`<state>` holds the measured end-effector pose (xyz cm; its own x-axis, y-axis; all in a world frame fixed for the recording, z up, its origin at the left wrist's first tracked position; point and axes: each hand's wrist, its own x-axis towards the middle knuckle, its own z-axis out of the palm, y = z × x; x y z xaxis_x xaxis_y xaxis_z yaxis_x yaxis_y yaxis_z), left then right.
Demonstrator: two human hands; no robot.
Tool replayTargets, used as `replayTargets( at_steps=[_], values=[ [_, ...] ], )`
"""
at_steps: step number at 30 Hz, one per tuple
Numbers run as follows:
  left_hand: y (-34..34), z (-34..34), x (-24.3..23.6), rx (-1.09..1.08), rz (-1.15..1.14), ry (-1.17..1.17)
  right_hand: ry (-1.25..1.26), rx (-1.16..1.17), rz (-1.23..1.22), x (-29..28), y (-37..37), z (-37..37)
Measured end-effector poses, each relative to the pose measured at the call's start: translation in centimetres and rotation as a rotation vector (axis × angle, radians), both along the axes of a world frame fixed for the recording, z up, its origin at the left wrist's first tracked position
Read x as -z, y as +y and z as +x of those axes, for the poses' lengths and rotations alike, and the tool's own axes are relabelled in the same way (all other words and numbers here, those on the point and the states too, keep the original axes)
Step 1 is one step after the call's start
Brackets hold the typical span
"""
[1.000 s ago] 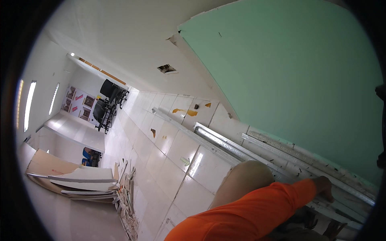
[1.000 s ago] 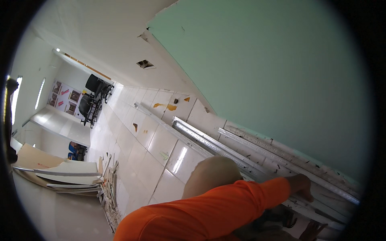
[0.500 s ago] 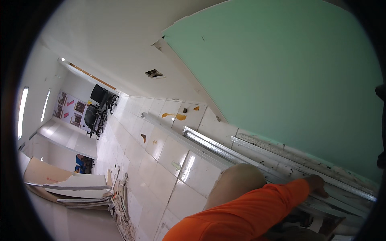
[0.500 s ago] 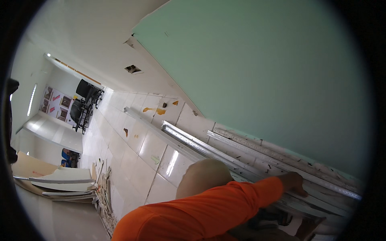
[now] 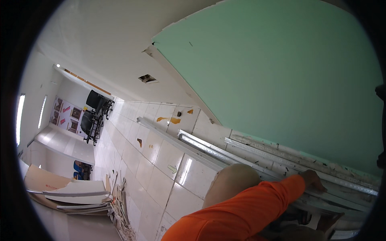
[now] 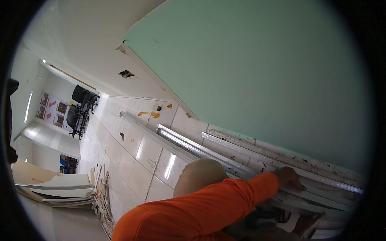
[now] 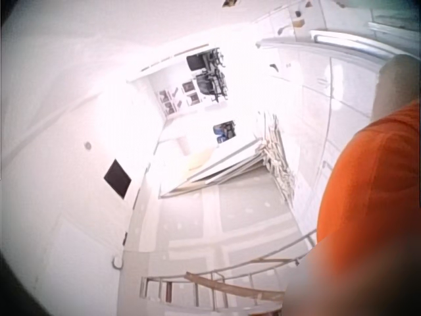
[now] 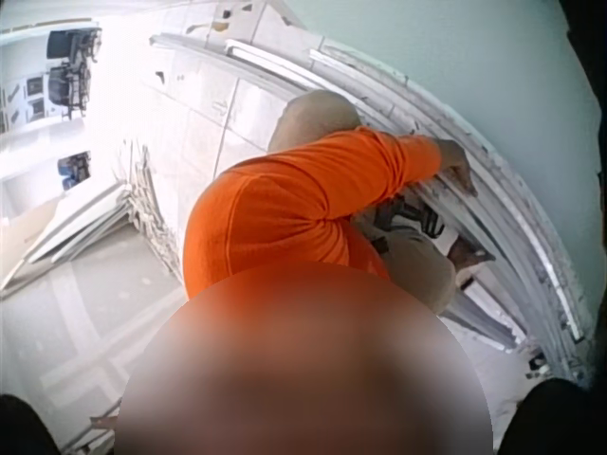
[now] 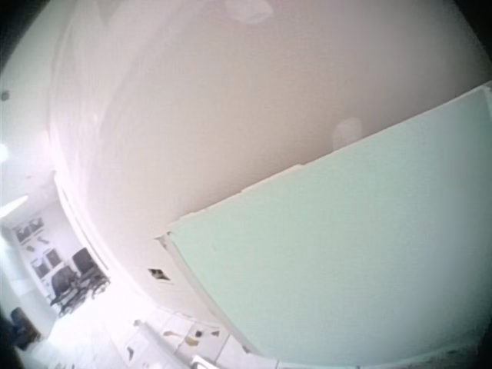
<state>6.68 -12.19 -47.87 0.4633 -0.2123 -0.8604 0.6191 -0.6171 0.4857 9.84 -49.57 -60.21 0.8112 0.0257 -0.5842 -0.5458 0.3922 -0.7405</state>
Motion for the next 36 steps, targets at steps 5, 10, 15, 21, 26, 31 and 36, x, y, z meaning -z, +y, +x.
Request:
replayTargets(
  at_steps=[5, 10, 15, 21, 26, 31, 36],
  values=[
    [0.0, 0.0, 0.3, 0.012, 0.018, -0.021, -0.405, -0.15, -0.482, -0.7, 1.8, -1.1],
    [0.1, -1.8, -0.6, -0.118, 0.032, -0.141, -0.044, 0.161, 0.247, -2.1, 3.1, -0.6],
    [0.2, -1.7, 0.4, -0.167, -0.006, -0.266, -0.076, 0.218, 0.229, -4.7, 5.4, -1.2],
    [0.5, 0.4, 3.2, -0.047, -0.202, -0.012, -0.144, 0.192, 0.401, -4.5, 6.7, -1.2],
    [0.2, 0.9, 3.6, -0.019, -0.144, 0.065, -0.138, 0.203, 0.444, -2.9, 6.3, -1.1],
    [0.4, 1.5, 2.5, 0.064, -0.116, 0.102, -0.164, 0.228, 0.446, -2.9, 6.9, -1.0],
    [-0.3, 1.7, 1.8, 0.064, -0.064, 0.154, -0.073, 0.249, 0.339, -4.1, 7.6, -1.2]
  ],
)
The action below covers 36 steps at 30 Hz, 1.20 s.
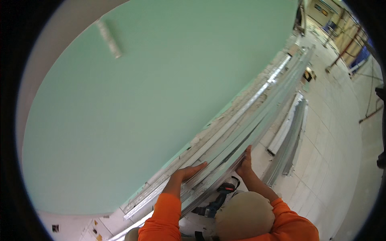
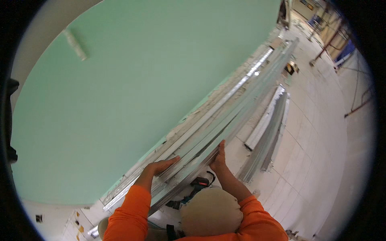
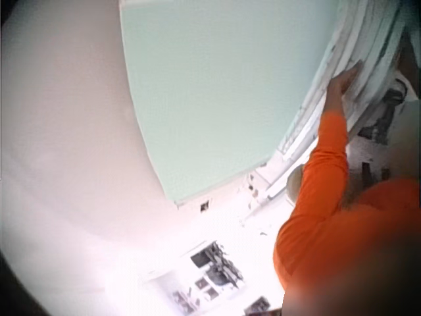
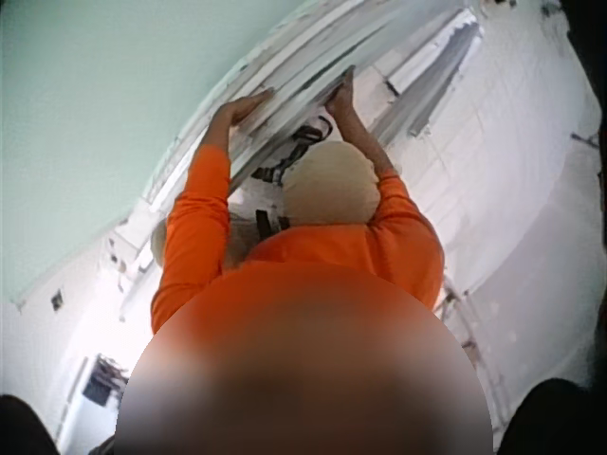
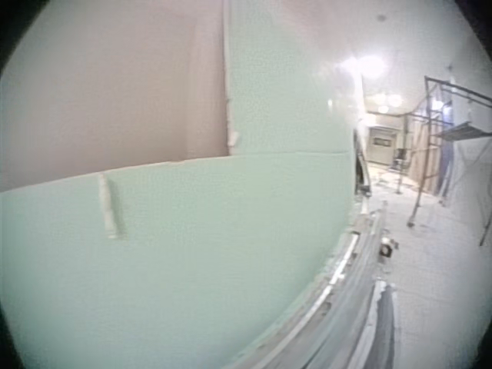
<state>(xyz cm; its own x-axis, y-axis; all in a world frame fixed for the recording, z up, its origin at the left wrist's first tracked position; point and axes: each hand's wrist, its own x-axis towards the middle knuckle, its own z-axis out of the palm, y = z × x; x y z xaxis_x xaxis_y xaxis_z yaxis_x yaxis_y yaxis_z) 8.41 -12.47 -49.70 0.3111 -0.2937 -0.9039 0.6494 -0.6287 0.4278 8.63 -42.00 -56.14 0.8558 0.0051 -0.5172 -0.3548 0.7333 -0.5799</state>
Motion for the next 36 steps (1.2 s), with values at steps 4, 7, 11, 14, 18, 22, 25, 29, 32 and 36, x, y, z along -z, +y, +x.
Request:
replayTargets(
  at_steps=[4, 7, 11, 14, 18, 22, 25, 29, 32, 36],
  values=[
    [-0.3, -0.2, 0.1, -0.038, 0.055, 0.03, -0.007, -0.001, 0.05, -0.4, 0.0, -0.2],
    [-0.2, -0.1, 0.3, -0.039, 0.007, 0.063, -0.029, 0.014, 0.098, -0.2, -0.2, -0.1],
    [-0.1, -0.2, 0.7, -0.021, 0.004, 0.038, -0.066, -0.005, 0.096, -0.1, -0.7, 0.2],
    [-0.2, -0.3, 1.1, -0.022, 0.063, 0.014, -0.108, -0.062, 0.086, -0.2, -1.3, 0.3],
    [0.1, -0.3, 1.6, -0.022, 0.023, -0.025, -0.094, -0.038, 0.056, 0.5, -1.6, 0.5],
    [0.3, -0.4, 2.1, -0.069, -0.001, -0.084, -0.111, -0.036, 0.021, 1.9, -2.2, 0.6],
    [0.3, -0.5, 2.2, -0.02, 0.002, -0.04, -0.032, -0.027, 0.074, 2.7, -3.0, 0.6],
    [0.5, -0.4, 2.0, 0.106, 0.008, -0.165, -0.058, -0.008, 0.08, 2.8, -3.2, 0.9],
    [0.8, -0.4, 1.7, 0.11, -0.02, -0.177, -0.091, -0.066, 0.097, 2.3, -3.3, 1.1],
    [0.8, -0.4, 1.5, 0.062, 0.014, -0.206, 0.016, -0.046, 0.077, 1.8, -3.8, 0.9]
  ],
)
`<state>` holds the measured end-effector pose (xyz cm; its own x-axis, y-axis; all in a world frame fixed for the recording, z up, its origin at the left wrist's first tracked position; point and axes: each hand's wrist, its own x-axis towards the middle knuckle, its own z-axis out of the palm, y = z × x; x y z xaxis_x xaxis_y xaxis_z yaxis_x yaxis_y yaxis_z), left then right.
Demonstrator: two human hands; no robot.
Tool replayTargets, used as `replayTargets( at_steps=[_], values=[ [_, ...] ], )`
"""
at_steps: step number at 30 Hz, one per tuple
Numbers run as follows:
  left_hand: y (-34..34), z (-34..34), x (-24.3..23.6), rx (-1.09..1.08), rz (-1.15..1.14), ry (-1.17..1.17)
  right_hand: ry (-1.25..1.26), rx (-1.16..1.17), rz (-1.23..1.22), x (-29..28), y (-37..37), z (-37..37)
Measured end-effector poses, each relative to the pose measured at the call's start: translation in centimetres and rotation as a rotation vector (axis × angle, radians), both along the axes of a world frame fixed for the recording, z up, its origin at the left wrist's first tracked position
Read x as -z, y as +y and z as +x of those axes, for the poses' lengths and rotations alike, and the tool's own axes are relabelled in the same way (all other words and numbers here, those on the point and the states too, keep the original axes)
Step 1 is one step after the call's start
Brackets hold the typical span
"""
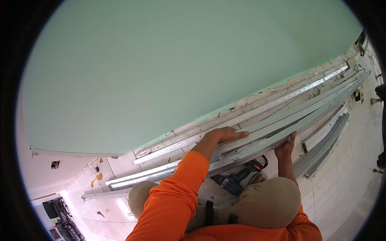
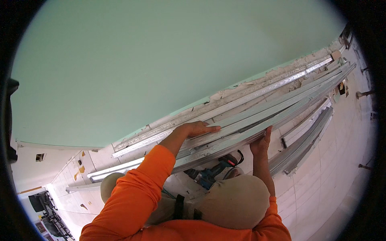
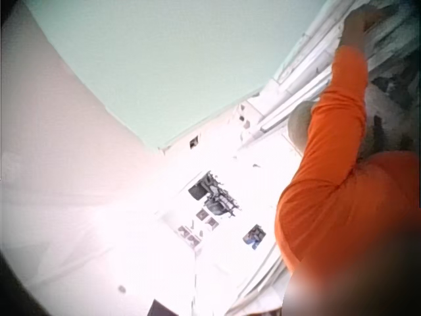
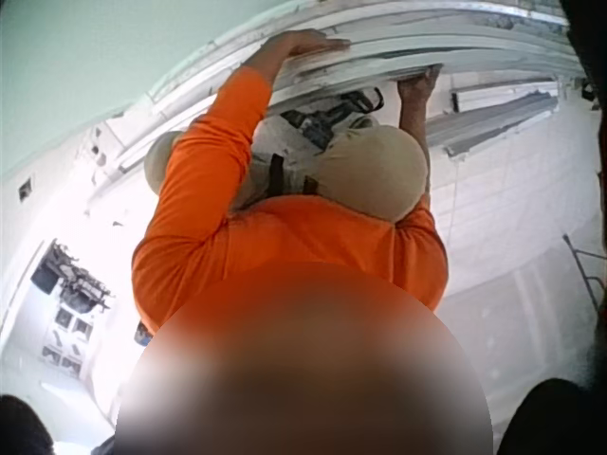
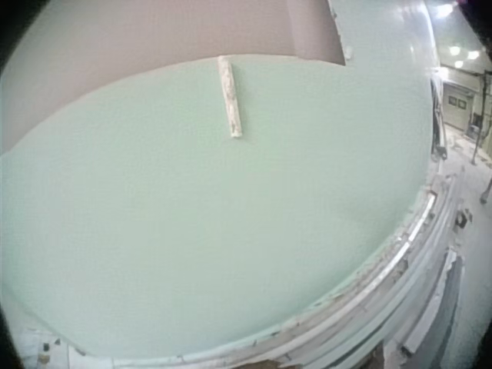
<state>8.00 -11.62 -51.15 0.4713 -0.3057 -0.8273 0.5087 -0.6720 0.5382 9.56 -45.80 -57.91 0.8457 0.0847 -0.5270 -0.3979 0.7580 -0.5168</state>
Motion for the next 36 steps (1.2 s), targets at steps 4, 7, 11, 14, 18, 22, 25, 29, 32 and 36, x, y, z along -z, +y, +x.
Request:
replayTargets(
  at_steps=[4, 7, 11, 14, 18, 22, 25, 29, 32, 36],
  values=[
    [-0.1, 0.1, -0.1, -0.035, -0.044, -0.092, -0.048, -0.017, -0.063, 0.0, -0.3, -0.3],
    [0.1, 0.4, -0.5, -0.035, -0.032, -0.124, -0.055, 0.007, -0.079, -0.1, 0.2, -0.4],
    [0.0, 0.9, -1.8, -0.04, -0.028, -0.158, -0.056, -0.021, -0.082, -0.8, 0.5, -0.8],
    [-0.2, 1.3, -3.3, -0.035, -0.041, -0.235, -0.127, -0.041, -0.116, -1.5, 0.6, -1.2],
    [-0.3, 2.1, -5.8, -0.003, 0.012, -0.383, 0.026, 0.06, -0.175, -2.2, 1.1, -2.6],
    [0.1, 2.8, -8.1, 0.018, 0.031, -0.494, -0.136, 0.02, -1.229, -3.0, 2.1, -6.1],
    [0.3, 3.4, -9.3, 0.071, 0.018, -0.628, -0.835, -0.093, -1.764, -4.2, 1.9, -10.0],
    [-0.7, 3.6, -10.7, 0.104, 0.068, -0.774, -1.439, -0.756, -1.485, -4.0, 2.2, -13.7],
    [-2.0, 3.3, -12.5, 0.127, 0.138, -0.799, -1.696, -1.407, -1.378, -2.2, 2.7, -14.9],
    [-1.7, 2.1, -16.3, 0.207, 0.178, -0.813, -1.92, -1.579, -1.25, 2.9, 5.0, -13.7]
  ],
)
